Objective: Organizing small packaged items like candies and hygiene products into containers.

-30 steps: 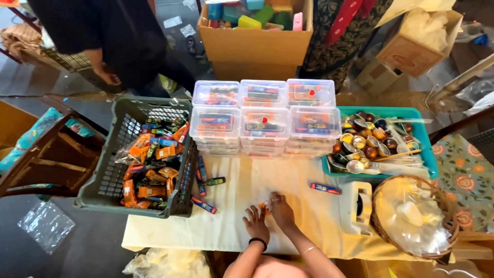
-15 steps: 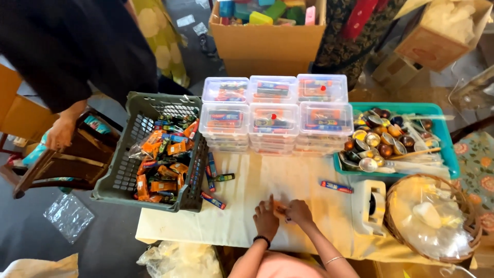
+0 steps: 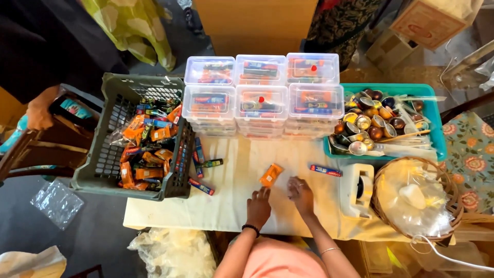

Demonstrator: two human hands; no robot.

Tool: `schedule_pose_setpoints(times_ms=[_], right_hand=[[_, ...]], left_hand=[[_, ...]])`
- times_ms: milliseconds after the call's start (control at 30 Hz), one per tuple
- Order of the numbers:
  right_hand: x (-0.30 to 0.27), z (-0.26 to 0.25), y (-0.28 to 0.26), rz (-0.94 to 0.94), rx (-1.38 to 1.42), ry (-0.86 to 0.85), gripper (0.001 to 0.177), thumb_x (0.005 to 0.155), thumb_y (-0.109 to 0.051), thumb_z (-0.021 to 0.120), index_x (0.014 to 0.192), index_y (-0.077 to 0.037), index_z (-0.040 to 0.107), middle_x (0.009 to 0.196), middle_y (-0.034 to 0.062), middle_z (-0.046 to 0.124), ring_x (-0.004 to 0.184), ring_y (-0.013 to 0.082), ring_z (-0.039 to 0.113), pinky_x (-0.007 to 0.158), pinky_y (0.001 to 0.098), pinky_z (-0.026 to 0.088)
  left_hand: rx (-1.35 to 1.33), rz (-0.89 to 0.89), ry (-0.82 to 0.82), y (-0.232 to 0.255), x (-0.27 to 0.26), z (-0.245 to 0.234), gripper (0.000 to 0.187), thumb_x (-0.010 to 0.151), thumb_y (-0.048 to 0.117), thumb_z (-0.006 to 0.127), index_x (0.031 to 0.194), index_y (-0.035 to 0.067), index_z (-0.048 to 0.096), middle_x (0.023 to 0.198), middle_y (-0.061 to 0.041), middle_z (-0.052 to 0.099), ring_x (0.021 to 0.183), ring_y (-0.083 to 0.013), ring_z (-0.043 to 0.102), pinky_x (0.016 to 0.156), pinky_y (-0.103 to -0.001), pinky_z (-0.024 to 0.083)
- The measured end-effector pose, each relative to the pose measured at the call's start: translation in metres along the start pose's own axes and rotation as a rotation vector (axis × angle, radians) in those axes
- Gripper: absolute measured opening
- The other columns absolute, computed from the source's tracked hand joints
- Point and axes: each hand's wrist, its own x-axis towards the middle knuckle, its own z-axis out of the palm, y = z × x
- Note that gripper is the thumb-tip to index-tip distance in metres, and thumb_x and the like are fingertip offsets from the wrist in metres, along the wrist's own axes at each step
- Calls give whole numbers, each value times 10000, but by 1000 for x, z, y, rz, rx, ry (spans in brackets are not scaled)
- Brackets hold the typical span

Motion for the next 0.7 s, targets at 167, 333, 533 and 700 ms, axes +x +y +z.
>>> schedule_pose_setpoints(times_ms=[167, 333, 533, 700], right_hand=[[16, 30, -53, -438, -117, -153, 343, 851, -64, 688, 1175, -161, 749, 1099, 66, 704, 944, 219, 707, 711, 333, 602], [47, 65, -26, -482, -457, -157, 122, 799, -111, 718, 913, -151, 741, 1015, 69, 671, 1006, 264, 666, 811, 385, 567], [91, 79, 3, -331, -305, 237, 137, 834, -94, 651, 961, -115, 699, 1026, 92, 651, 944, 282, 648, 785, 405, 552], [115, 110, 119, -31, 1025, -133, 241, 1040, -191, 570, 813, -175, 490, 779, -14, 473, 680, 133, 482, 565, 282, 432]], left_hand=[[31, -10, 118, -3, 15, 11, 685, 811, 83, 615, 1487, 65, 505, 1601, -79, 379, 1471, -343, 311, 1070, -562, 386], [46, -71, -70, 5, 13, 2, 796, 812, 168, 675, 1549, 92, 382, 1624, -76, 307, 1562, -342, 146, 1188, -611, 223], [158, -55, -66, -13, 30, 38, 869, 813, 149, 652, 1594, 121, 271, 1685, -32, 249, 1541, -347, 165, 1157, -612, 247], [110, -68, -3, -23, 33, 55, 856, 805, 166, 644, 1587, 128, 299, 1640, -72, 324, 1534, -349, 229, 1115, -644, 322]])
